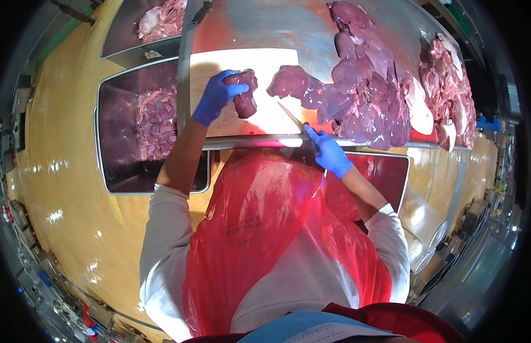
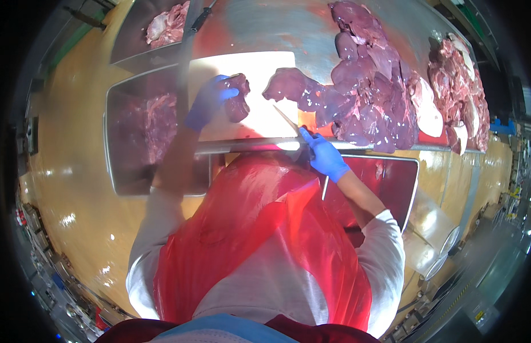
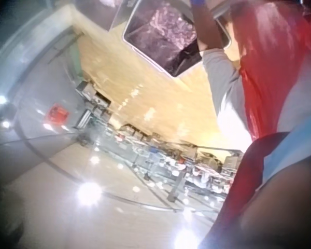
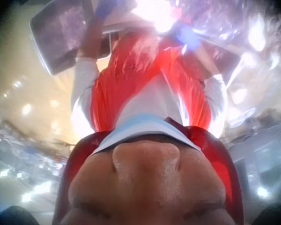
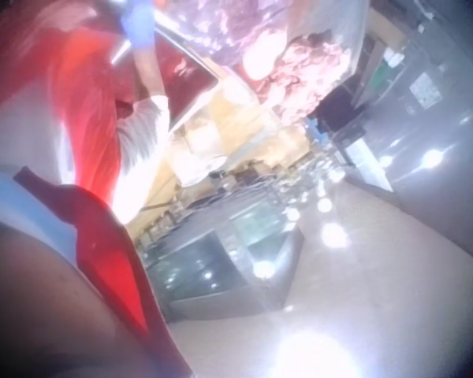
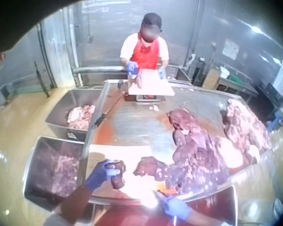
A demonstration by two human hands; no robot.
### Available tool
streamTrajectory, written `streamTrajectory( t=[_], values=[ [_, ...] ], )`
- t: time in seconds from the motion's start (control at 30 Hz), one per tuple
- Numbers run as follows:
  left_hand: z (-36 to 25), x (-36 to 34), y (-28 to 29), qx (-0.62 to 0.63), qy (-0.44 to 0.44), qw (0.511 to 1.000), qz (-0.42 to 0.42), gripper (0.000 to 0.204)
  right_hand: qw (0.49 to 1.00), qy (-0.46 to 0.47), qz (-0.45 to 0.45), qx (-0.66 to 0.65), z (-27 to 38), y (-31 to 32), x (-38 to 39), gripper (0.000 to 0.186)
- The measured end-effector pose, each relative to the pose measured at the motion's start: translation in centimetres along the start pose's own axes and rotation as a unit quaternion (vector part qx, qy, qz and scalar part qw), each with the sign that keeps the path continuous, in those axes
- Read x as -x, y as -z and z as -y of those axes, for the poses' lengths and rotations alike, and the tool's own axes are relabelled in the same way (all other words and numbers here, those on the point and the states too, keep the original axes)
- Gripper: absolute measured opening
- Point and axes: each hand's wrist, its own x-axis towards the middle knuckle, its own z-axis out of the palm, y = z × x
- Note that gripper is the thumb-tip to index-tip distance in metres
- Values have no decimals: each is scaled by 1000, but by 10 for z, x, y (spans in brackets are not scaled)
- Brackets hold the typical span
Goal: The person uses a knife to cut large pieces of dark red meat on a white cutting board. They trim and slice the meat into smaller portions, placing the cut pieces into a metal bin to the left.
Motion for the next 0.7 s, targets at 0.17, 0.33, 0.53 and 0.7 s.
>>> streamTrajectory(
  t=[0.17,0.33,0.53,0.7],
  values=[
    [45,-19,45,102,83,991,19,34,992,23,-106,-64,27,9,-13,85],
    [55,-20,54,-69,171,982,-37,33,995,42,-62,-61,60,7,-40,89],
    [66,-28,30,-166,87,973,-138,34,995,65,-52,54,98,-2,-109,86],
    [59,-24,22,-224,61,960,-154,35,996,-18,-31,86,148,-6,-183,89]
  ],
)
